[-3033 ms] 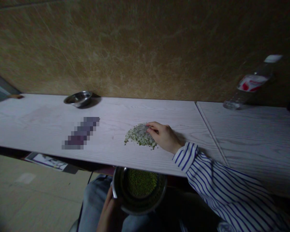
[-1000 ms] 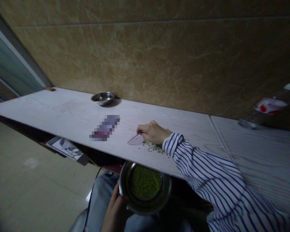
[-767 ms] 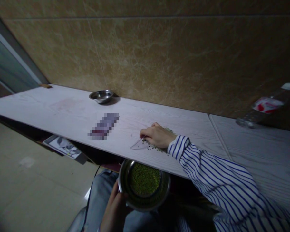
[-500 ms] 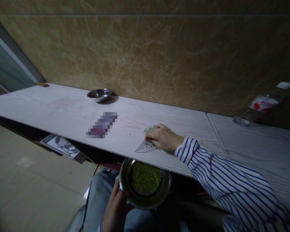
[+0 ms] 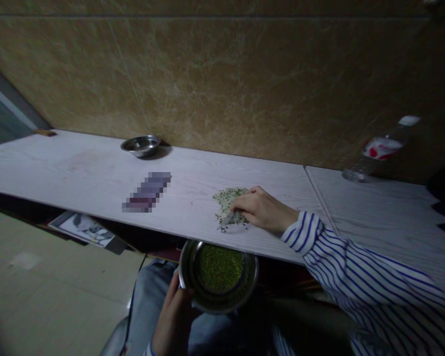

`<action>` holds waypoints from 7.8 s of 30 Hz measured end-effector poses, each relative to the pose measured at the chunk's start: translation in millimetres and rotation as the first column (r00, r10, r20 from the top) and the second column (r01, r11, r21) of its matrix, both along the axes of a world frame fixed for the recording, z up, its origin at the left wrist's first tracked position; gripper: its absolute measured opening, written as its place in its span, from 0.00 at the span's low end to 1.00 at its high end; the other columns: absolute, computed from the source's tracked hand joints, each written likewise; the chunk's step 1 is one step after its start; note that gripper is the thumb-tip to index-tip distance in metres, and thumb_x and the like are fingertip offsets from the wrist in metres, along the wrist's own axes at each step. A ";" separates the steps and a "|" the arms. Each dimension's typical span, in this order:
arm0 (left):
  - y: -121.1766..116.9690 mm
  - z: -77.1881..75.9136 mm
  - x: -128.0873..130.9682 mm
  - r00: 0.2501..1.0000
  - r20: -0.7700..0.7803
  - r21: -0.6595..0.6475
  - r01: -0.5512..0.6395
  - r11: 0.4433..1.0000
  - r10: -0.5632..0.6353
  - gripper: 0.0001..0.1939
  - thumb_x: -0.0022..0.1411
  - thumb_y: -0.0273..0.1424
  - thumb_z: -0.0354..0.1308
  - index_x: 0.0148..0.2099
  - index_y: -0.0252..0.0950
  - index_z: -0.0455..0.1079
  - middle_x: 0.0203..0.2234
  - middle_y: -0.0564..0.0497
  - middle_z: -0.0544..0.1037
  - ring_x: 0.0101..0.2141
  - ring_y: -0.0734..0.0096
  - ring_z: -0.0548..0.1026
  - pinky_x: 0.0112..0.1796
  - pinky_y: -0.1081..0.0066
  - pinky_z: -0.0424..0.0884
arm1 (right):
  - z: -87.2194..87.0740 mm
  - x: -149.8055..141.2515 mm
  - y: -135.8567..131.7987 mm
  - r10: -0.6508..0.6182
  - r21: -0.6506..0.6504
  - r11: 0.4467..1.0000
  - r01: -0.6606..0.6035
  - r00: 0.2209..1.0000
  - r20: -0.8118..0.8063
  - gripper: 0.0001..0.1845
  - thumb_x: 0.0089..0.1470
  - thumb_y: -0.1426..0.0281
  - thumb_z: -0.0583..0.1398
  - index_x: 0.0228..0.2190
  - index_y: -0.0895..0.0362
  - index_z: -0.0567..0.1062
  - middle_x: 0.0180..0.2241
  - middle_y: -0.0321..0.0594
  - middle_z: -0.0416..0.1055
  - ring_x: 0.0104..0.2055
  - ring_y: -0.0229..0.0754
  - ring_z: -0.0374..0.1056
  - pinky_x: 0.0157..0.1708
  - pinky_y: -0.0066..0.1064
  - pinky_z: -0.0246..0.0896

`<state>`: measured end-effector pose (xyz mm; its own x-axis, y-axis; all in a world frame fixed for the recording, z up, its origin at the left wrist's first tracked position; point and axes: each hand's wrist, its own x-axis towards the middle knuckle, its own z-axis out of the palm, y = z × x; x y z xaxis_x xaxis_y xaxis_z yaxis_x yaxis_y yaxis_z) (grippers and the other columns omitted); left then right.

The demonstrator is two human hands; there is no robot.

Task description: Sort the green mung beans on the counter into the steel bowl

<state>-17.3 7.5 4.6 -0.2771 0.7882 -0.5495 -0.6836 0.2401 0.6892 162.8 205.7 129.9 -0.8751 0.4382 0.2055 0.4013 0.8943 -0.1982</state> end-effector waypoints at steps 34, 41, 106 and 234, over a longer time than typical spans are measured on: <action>-5.4 11.5 -4.0 0.995 -0.096 0.004 0.011 1.000 -0.011 0.33 0.49 0.32 0.57 0.60 0.41 0.60 0.47 0.44 0.71 0.41 0.56 0.70 0.28 0.68 0.72 | -40.7 12.3 -65.0 -0.214 0.183 0.944 0.273 0.934 -0.288 0.12 0.58 0.77 0.56 0.44 0.60 0.73 0.35 0.43 0.78 0.36 0.43 0.73 0.37 0.37 0.63; -5.4 9.7 -4.4 0.997 -0.075 -0.004 -0.002 1.000 0.002 0.38 0.48 0.33 0.59 0.63 0.42 0.58 0.52 0.43 0.70 0.45 0.53 0.71 0.30 0.66 0.73 | -41.8 16.9 -69.5 -0.236 0.161 0.945 0.286 0.933 -0.270 0.13 0.59 0.77 0.55 0.45 0.58 0.73 0.36 0.44 0.78 0.37 0.43 0.73 0.39 0.38 0.63; -5.9 7.6 -6.9 0.996 -0.086 0.001 -0.019 1.000 0.019 0.36 0.47 0.32 0.59 0.61 0.41 0.62 0.50 0.42 0.72 0.43 0.55 0.72 0.30 0.68 0.72 | -44.9 2.9 -80.9 -0.287 0.123 0.933 0.337 0.907 -0.309 0.13 0.59 0.78 0.55 0.45 0.60 0.72 0.35 0.44 0.77 0.37 0.45 0.72 0.38 0.39 0.65; 26.8 -21.9 -20.5 0.977 0.139 0.042 0.155 0.987 -0.159 0.33 0.45 0.35 0.65 0.56 0.44 0.66 0.47 0.49 0.78 0.57 0.50 0.67 0.56 0.55 0.59 | -63.5 -21.1 -21.8 -0.581 -0.321 0.813 0.486 0.720 -0.380 0.14 0.56 0.70 0.59 0.43 0.53 0.79 0.39 0.40 0.79 0.41 0.43 0.72 0.43 0.36 0.64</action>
<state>-37.8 34.3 -17.2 -0.0698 0.8330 -0.5488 -0.7298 0.3324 0.5974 141.7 183.9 66.4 -0.3153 0.8740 0.3698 0.6256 0.4844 -0.6116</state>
